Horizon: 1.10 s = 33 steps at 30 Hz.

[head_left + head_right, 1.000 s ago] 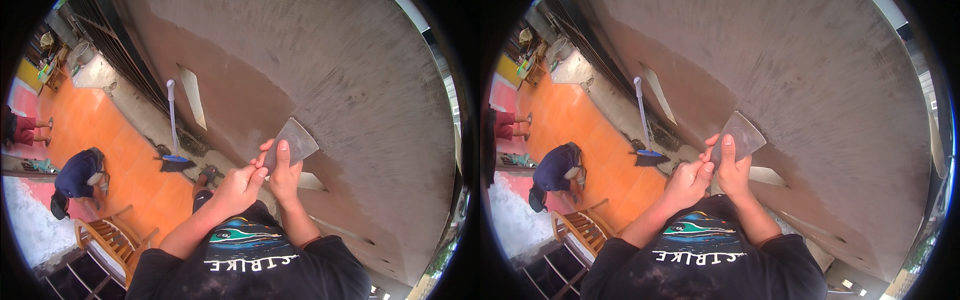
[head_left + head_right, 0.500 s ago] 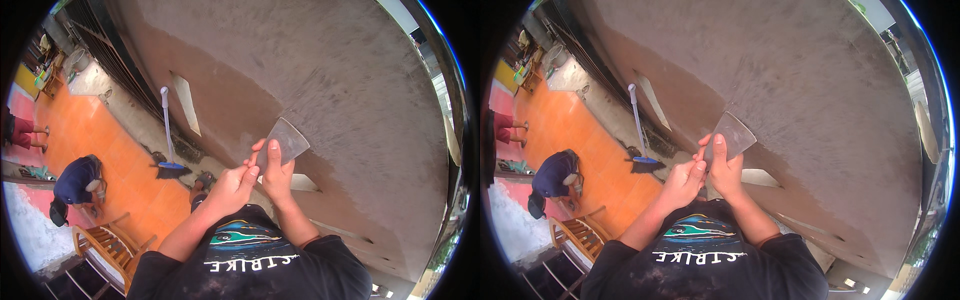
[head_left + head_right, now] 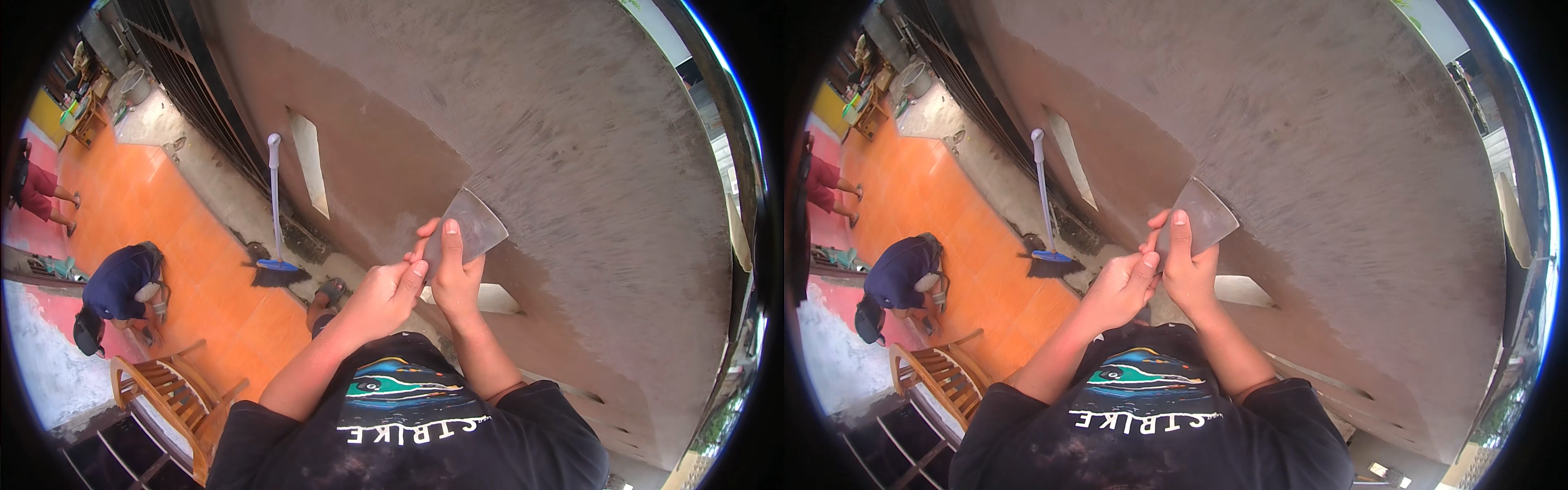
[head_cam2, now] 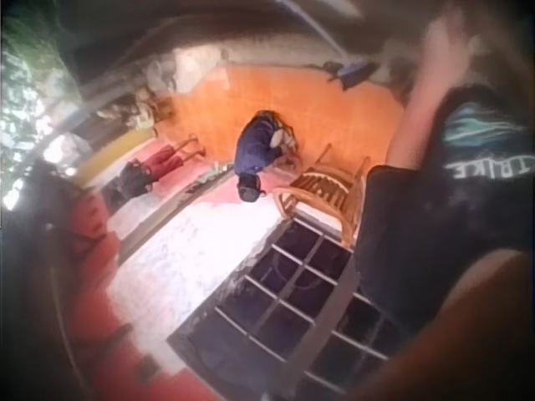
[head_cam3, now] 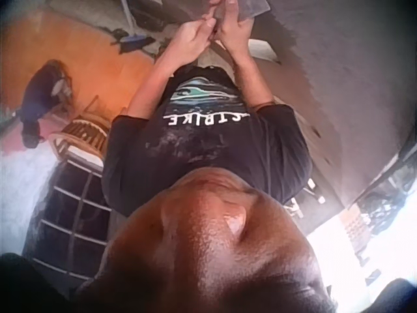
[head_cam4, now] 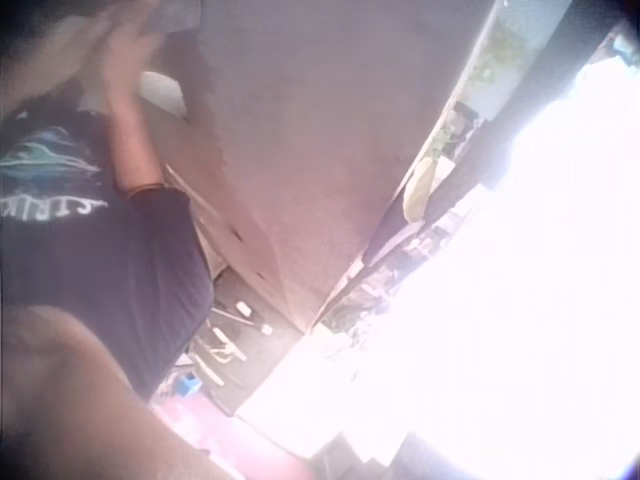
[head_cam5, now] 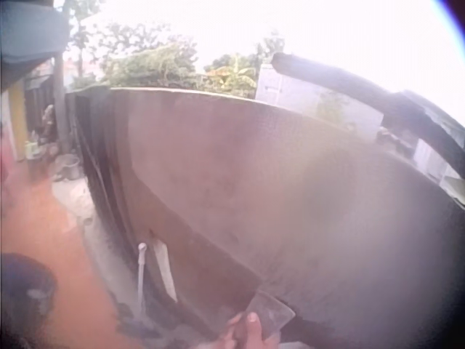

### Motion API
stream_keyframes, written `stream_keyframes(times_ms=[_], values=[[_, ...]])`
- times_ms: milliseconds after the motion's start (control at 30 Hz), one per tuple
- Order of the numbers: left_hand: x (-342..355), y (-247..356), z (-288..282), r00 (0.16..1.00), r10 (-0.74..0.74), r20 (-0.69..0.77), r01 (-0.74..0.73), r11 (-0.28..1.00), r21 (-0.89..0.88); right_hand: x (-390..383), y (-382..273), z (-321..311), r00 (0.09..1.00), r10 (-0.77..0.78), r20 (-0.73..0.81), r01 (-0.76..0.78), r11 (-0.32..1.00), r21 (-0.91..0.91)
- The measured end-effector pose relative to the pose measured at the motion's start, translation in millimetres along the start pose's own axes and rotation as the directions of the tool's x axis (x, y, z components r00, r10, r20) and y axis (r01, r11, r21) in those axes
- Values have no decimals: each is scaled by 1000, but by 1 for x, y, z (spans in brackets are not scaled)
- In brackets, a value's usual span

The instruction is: The person uses a metal trowel to smooth a wet plaster or cement surface on a curved ceiling. They repeatedly scrape and level the material across the ceiling area, maintaining consistent contact with the surface.

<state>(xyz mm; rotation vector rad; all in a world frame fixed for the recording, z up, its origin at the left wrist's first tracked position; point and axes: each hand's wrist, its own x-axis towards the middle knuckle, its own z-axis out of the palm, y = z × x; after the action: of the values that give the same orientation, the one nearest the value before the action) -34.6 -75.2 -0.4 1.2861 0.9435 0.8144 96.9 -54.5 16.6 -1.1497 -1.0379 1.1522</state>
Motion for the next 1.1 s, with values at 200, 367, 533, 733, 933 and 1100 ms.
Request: stream_keyframes(times_ms=[200, 367, 533, 733, 933, 1100], values=[[2, 4, -4, 995, 76, -67, -70, 994, 84, 2, -3, 8, 999, -34, -27, 34, 999, 7], [18, 30, 2, 959, 278, -63, -261, 945, 199, 9, -35, 12, 962, -232, -147, 239, 970, 37], [4, 41, -1, 971, 238, 20, -238, 955, 175, -1, -49, 5, 969, -240, -64, 245, 966, 81], [-11, 18, -1, 989, 133, -59, -126, 986, 104, -9, -17, 18, 994, 16, -109, -14, 1000, 17], [24, 39, 4, 939, 344, 5, -342, 932, 120, 16, -56, 5, 953, -278, -117, 285, 957, 51], [-6, 24, 2, 966, 247, -71, -239, 965, 106, -5, -36, 17, 991, -125, -55, 127, 991, 36]])
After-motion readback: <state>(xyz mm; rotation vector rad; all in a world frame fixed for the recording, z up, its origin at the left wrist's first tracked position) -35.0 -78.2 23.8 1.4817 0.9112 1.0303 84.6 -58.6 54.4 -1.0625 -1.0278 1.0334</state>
